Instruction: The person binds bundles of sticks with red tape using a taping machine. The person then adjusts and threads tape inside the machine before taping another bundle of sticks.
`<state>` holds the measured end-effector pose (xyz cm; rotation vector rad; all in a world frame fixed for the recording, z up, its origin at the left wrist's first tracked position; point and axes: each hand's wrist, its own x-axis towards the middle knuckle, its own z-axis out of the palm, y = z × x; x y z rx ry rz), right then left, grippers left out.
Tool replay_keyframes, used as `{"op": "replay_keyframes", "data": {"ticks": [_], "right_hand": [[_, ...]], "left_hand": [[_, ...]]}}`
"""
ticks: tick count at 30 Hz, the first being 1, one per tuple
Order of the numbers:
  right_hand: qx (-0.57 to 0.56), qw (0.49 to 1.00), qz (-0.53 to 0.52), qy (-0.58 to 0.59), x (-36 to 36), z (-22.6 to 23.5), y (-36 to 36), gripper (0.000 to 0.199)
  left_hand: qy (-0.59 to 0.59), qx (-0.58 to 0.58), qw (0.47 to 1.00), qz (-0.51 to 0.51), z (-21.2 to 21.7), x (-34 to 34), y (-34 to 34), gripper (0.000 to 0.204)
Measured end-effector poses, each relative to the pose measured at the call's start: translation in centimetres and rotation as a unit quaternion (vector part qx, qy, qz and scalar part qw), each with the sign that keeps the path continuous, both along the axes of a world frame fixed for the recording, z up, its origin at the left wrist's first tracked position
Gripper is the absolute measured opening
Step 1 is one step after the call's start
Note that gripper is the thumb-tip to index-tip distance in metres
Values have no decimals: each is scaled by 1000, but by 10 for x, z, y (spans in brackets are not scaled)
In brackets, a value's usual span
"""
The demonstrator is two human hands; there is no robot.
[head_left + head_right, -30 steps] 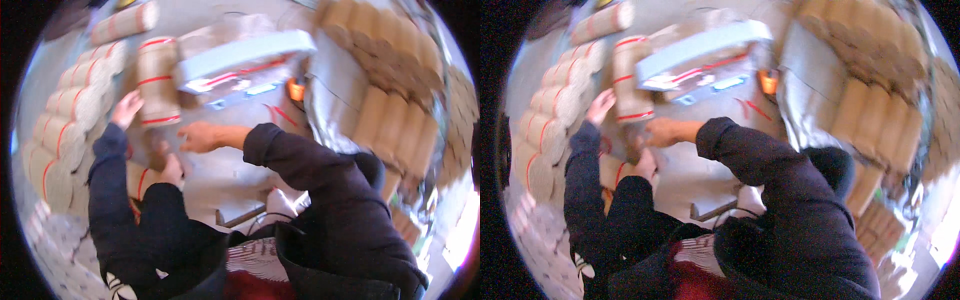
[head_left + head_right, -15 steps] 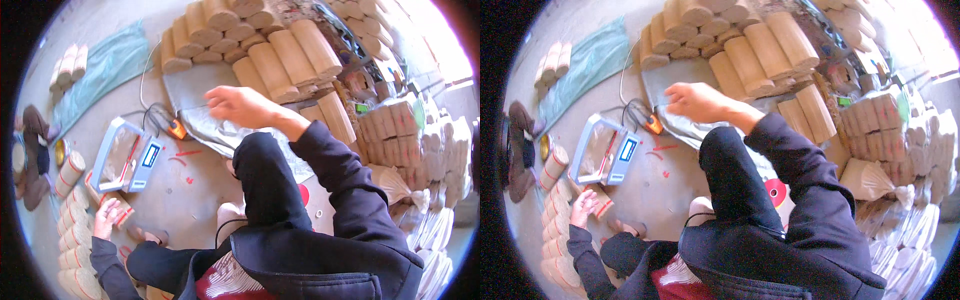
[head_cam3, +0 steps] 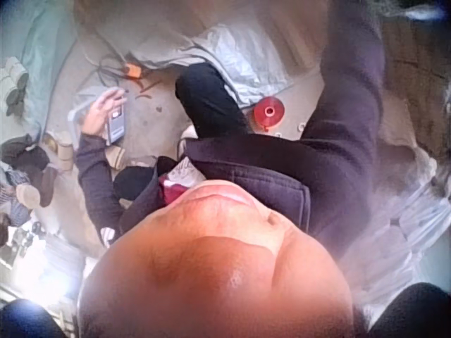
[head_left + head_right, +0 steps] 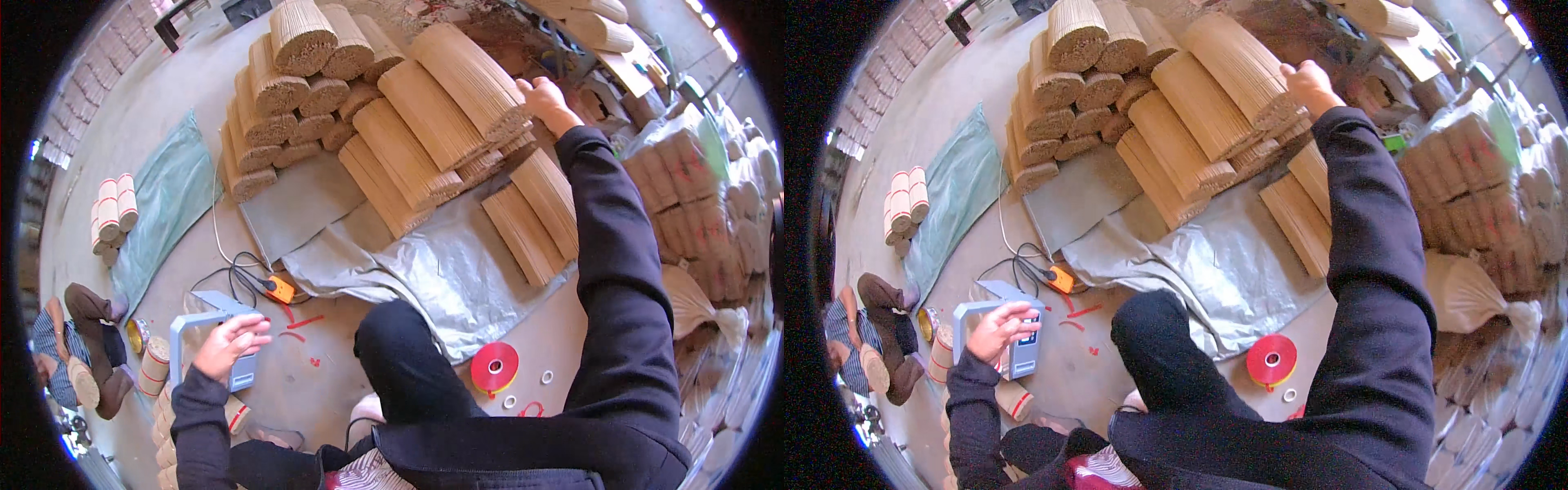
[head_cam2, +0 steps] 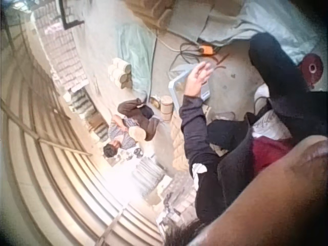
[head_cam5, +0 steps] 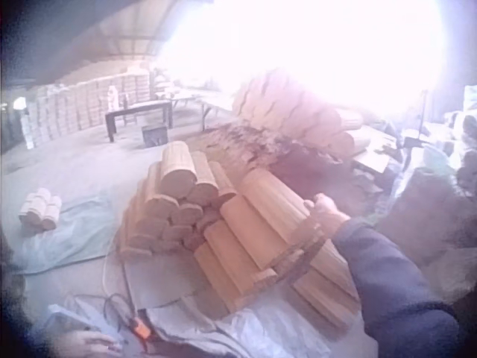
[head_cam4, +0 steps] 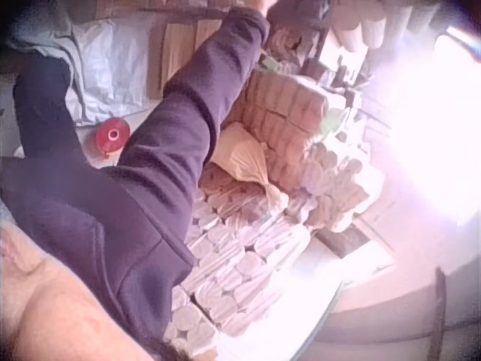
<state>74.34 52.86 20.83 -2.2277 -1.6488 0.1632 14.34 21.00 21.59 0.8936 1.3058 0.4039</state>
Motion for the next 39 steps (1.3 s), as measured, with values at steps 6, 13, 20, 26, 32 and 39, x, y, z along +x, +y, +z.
{"op": "replay_keyframes", "data": {"ticks": [6,13,20,26,32,39], "right_hand": [[-95,993,-18,64,22,-19,88,74],[-144,981,3,130,29,-45,135,76],[-186,940,62,281,32,-60,146,70],[-206,943,170,198,-51,-5,98,70],[-166,959,169,155,-46,-11,105,77],[-221,912,150,311,-71,-9,91,86]], "left_hand": [[-42,-13,998,-39,-62,97,130,47],[-136,-9,991,-8,-113,178,234,42],[-246,-32,969,24,-137,200,286,34],[-324,-30,936,136,-147,217,316,41],[-348,-18,911,222,-142,274,347,48],[-340,-13,918,205,-141,290,352,79]]}}
